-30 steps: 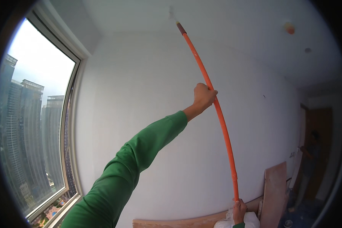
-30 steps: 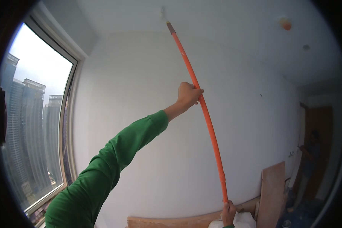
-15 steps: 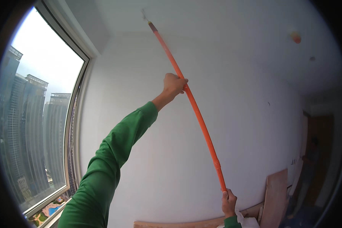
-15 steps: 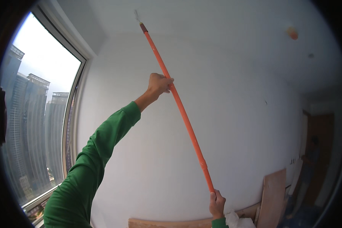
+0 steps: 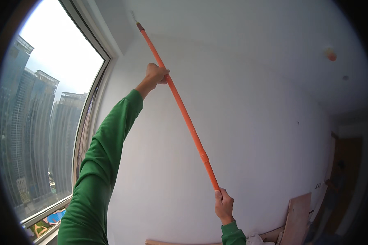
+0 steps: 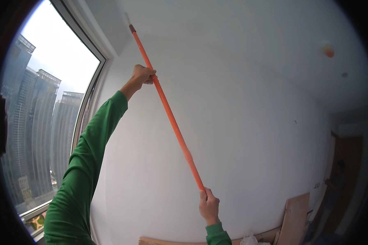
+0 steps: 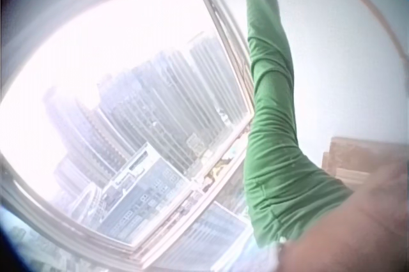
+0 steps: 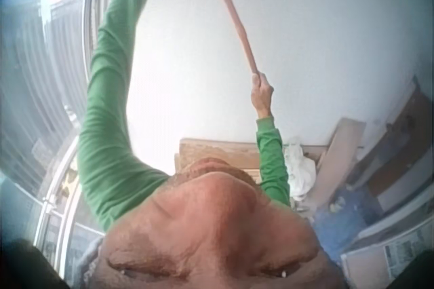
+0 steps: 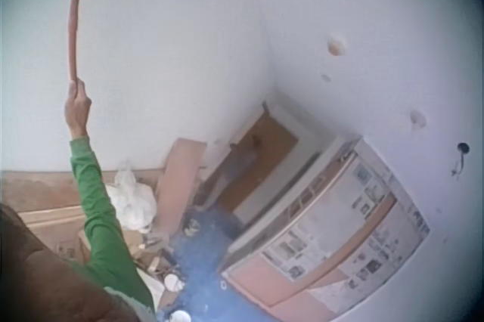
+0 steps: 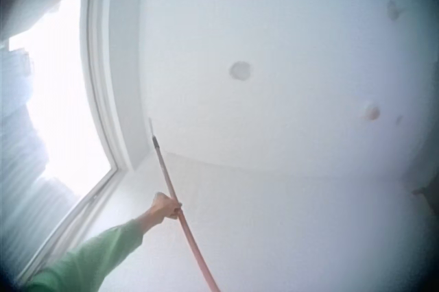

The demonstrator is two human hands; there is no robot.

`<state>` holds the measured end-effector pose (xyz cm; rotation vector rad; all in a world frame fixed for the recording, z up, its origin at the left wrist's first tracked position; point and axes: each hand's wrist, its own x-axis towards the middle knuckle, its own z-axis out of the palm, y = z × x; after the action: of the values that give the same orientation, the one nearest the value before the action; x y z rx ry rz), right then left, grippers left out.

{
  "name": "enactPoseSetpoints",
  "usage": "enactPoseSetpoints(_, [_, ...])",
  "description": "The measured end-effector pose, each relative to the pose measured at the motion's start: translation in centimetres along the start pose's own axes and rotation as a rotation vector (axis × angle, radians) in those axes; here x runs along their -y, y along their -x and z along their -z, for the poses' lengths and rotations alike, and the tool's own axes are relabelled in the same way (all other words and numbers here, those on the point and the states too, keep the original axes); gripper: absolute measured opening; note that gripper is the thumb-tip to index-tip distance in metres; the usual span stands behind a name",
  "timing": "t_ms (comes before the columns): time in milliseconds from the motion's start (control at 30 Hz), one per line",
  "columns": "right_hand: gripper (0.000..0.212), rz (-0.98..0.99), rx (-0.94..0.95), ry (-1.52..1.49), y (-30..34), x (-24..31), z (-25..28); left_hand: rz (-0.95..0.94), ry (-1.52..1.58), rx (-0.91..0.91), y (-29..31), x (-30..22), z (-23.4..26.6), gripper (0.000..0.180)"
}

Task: The person paints the ceiling white using a roller attached to a long orange extension pole. They repeatedly dip the roller into a paint bucket on the floor and apply paint to the ceiling surface in long strokes.

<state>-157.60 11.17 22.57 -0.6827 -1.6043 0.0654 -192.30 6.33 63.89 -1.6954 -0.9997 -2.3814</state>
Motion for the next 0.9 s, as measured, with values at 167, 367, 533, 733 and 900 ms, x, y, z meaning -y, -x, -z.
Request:
enactPoseSetpoints(167, [0.030, -0.012, 0.010, 0.021, -0.5, 1.2, -0.4, -0.066, 0.009, -0.004, -0.7, 0.1, 1.7, 0.015])
enactPoseSetpoints(367, [0.033, -0.101, -0.027, -0.041, 3.0, -2.5, 2.9, -0.058, 0.008, 0.089, 3.3, -0.7, -4.3, 0.017])
enactPoseSetpoints(533, [0.035, -0.235, -0.112, -0.088, 7.2, -6.0, 8.6, -0.064, 0.012, 0.188, 9.2, -3.2, -13.0, 0.017])
enactPoseSetpoints(733, [0.038, -0.343, -0.198, -0.090, 10.8, -8.7, 14.7, -0.111, 0.086, 0.314, 13.7, -5.0, -21.0, 0.014])
enactPoseSetpoints(900, [0.038, -0.365, -0.269, -0.051, 13.1, -11.2, 18.1, -0.116, 0.142, 0.403, 16.3, -5.8, -26.8, 0.015])
